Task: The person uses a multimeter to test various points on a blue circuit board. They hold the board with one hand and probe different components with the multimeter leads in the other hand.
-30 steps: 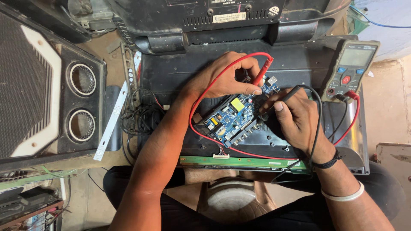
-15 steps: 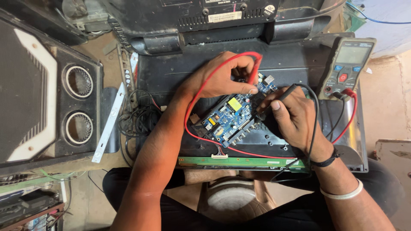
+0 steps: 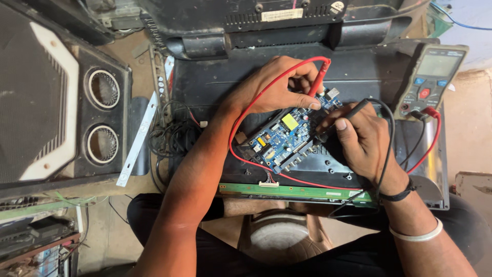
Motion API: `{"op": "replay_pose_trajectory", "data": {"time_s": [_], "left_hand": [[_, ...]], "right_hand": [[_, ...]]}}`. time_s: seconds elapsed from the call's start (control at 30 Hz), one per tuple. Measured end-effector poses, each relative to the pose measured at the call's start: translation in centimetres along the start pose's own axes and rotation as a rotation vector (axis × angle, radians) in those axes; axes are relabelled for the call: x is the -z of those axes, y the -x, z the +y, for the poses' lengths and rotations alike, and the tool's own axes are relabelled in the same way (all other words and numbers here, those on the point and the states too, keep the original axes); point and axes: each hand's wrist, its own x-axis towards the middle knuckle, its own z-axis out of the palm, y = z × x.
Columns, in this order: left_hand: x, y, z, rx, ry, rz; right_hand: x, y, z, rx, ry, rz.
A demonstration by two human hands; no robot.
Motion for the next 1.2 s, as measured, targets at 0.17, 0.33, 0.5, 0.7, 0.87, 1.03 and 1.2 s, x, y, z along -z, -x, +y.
{"op": "replay_pose_trajectory", "data": {"time_s": [0.17,0.33,0.5,0.7,0.87,1.03,1.2], "left_hand": [[-0.1,0.0,-0.4,-0.049,0.125,0.004],[-0.2,0.2,-1.1,-0.118,0.141,0.005],[-0.2,-0.1,-1.7,-0.137,0.314,-0.015],[-0.4,-0.2,-2.0,-0.099,0.223,-0.051],[-0.4,0.0,-1.9,-0.124,0.149,-0.021],[-0.4,0.0,-1.9,-0.164,0.149,-0.020],[-0.5,0.0,-1.9,-0.134,0.114,-0.012]], "right_hand": [[-0.1,0.1,-0.1,-0.010,0.032,0.004],[-0.1,0.3,-0.1,-0.021,0.060,0.003],[-0.1,0.3,-0.4,-0.040,0.044,-0.008],[-0.1,0.3,-0.6,-0.047,0.048,-0.013],[-0.1,0.3,-0.5,-0.039,0.034,-0.010],[-0.2,0.3,-0.5,-0.040,0.032,-0.008],[-0.3,0.6,-0.4,-0.056,0.048,-0.001]]}}
